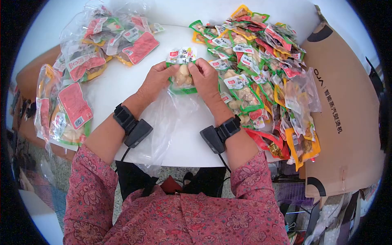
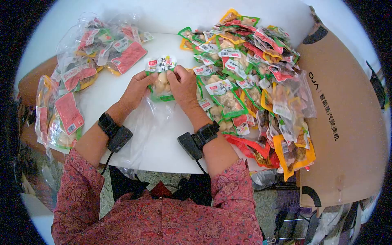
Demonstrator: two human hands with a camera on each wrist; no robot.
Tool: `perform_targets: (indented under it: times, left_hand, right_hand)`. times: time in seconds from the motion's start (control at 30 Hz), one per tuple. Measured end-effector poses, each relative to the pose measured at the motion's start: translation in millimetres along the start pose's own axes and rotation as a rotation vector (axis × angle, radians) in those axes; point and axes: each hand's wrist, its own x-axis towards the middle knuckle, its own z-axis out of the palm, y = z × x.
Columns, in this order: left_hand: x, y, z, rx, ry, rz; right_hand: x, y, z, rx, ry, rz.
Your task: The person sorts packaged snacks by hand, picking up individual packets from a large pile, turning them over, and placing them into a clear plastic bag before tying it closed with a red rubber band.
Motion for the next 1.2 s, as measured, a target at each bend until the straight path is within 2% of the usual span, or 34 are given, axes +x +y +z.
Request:
perform_targets:
  times: [0.07, 0.23, 0.33, 0.47, 0.73, 0.83, 1.2]
  left_hand:
    - [1, -1, -3, -0.01, 0.008, -0.009]
    - [-5, 9, 1, -0.028, -0.02, -0.025]
    - [2, -2, 2, -0.039, -0.021, 0.031]
    - [4, -6, -2, -0.025, -0.028, 0.038]
    - [-10, 10, 12, -0.18, -0.041, 0.011]
    - [0, 1, 2, -0.071, -0.016, -0.005]
    - [-5, 6, 5, -0.106, 0.014, 0.03]
  right_hand:
    - [-1, -2, 0, -0.019, -0.014, 0.002]
    - [-2, -1, 6, 0.314, 0.012, 0.145]
    - [0, 7, 8, 0.31, 0.003, 0.129]
    - [-1, 4, 4, 0.364, -0.078, 0.2]
    - [-1, 0, 2, 0.45, -0.117, 0.244]
    - [-1, -1, 2, 0.455, -0.131, 0.258]
    - [-3, -3, 2, 0.463, -0.162, 0.295]
